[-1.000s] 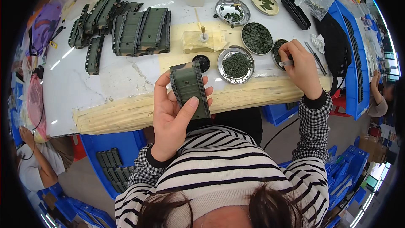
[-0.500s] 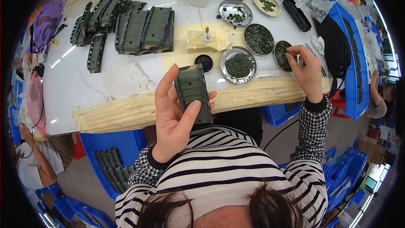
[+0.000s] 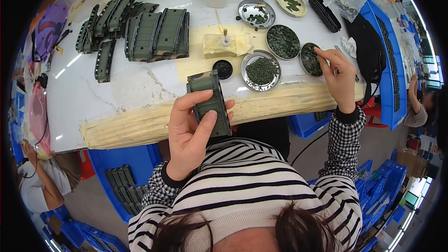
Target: Assemble small plastic toy tank components by applying adhesive and fitting parts together.
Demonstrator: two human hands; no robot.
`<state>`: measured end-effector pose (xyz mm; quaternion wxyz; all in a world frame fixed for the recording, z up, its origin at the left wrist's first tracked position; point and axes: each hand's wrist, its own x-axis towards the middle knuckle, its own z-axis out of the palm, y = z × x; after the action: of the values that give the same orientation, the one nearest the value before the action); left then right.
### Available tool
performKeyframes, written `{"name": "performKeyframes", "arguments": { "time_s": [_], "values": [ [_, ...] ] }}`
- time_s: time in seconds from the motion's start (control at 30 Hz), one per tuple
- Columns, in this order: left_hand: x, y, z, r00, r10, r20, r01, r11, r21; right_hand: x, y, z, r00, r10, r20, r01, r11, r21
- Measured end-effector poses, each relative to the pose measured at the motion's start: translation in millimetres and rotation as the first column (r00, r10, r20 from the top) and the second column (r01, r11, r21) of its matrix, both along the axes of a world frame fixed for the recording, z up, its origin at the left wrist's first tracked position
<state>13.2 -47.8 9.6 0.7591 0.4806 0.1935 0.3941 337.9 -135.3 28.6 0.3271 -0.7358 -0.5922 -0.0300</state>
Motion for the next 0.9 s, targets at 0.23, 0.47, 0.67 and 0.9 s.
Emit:
{"name": "performKeyframes", "arguments": {
  "time_s": [0.23, 0.47, 0.67, 0.9],
  "values": [
    [0.1, -0.7, -0.4, 1.0, 0.009, -0.001, -0.009, 1.0, 0.004, -0.7, -4.0, -1.0, 0.986, -0.133, -0.098, 0.124, 0.988, -0.087],
    [0.7, 1.3, -0.8, 1.0, -0.015, -0.002, 0.015, 1.0, -0.019, -6.1, -4.6, 5.7, 0.995, -0.042, -0.09, 0.039, 0.999, -0.031],
    [5.7, 1.2, 3.3, 0.997, -0.044, -0.063, 0.04, 0.997, -0.07, -82.1, 14.5, 37.6, 0.952, 0.184, -0.247, -0.18, 0.983, 0.036],
    [3.8, 4.1, -1.6, 0.995, -0.102, 0.011, 0.103, 0.976, -0.19, -147.5, 46.2, 29.3, 0.786, 0.486, -0.383, -0.43, 0.874, 0.227]
  ]
}}
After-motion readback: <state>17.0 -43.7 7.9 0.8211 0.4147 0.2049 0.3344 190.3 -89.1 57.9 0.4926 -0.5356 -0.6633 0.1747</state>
